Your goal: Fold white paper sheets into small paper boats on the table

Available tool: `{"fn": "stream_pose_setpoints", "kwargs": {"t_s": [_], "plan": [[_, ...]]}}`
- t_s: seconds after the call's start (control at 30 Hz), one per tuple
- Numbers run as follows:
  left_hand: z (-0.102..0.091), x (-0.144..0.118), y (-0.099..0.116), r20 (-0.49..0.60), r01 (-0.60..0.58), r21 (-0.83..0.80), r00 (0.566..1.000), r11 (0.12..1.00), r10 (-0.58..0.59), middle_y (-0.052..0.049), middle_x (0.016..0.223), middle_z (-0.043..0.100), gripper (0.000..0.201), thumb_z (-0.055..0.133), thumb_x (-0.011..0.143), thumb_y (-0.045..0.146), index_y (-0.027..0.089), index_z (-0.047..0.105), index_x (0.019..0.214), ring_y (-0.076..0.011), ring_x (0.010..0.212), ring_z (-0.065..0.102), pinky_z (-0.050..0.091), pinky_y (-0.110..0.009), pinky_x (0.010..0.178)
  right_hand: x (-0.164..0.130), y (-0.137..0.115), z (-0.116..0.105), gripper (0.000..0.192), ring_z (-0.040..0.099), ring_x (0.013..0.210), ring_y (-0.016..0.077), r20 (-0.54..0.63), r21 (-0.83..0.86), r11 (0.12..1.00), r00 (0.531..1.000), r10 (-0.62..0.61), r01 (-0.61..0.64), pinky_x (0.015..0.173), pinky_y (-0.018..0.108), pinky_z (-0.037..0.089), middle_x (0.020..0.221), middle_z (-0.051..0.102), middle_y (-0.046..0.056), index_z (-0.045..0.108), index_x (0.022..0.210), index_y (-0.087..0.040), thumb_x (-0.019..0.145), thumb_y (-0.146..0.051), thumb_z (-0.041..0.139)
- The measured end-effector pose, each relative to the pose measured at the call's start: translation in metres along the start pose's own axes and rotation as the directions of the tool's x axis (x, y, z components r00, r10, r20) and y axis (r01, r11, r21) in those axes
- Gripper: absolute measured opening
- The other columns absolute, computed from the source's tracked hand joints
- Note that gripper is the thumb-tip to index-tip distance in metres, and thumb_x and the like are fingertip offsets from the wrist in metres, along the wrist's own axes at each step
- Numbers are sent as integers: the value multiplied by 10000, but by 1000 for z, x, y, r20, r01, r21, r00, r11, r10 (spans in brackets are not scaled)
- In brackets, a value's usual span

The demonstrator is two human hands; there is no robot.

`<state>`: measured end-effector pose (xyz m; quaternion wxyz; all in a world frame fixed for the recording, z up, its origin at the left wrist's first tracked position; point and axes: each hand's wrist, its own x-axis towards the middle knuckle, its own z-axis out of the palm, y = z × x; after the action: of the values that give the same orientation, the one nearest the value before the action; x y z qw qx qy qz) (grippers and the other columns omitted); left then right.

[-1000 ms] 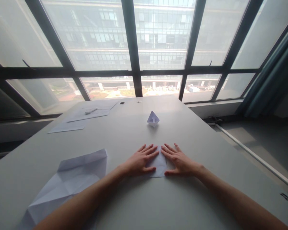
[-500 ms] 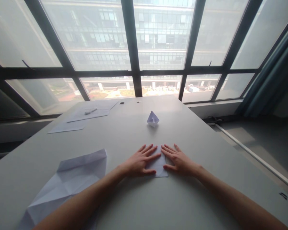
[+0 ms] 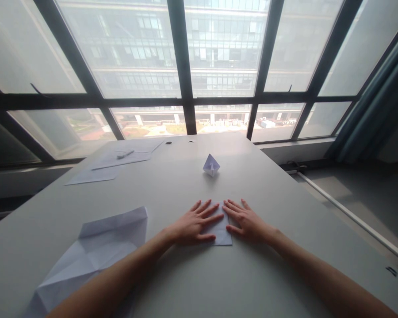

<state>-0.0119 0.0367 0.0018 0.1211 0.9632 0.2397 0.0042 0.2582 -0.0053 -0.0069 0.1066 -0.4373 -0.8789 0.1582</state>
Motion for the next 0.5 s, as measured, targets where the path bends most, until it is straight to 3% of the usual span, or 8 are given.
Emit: {"fn": "stream_pose_setpoints", "kwargs": {"t_s": [0.33, 0.5], "plan": [[4, 0, -5, -45, 16, -40, 999, 999, -18, 29, 1636, 125, 763, 520, 881, 699, 421, 249, 1538, -342, 1504, 72, 53, -528, 1213, 0, -1, -2, 692, 157, 1499, 266, 8, 6, 1000, 1000, 3, -3, 1205, 549, 25, 1621, 192, 73, 258, 1558, -244, 963, -546, 441], [1, 1, -8, -18, -9, -48, 1000, 999, 8, 7, 1637, 107, 892, 596, 788, 754, 410, 258, 1538, -363, 1501, 59, 49, -534, 1209, 0, 0, -1, 689, 155, 1500, 257, 6, 1, 1000, 1000, -2, 2, 1205, 547, 25, 1621, 191, 73, 264, 1556, -239, 966, -550, 435]]}}
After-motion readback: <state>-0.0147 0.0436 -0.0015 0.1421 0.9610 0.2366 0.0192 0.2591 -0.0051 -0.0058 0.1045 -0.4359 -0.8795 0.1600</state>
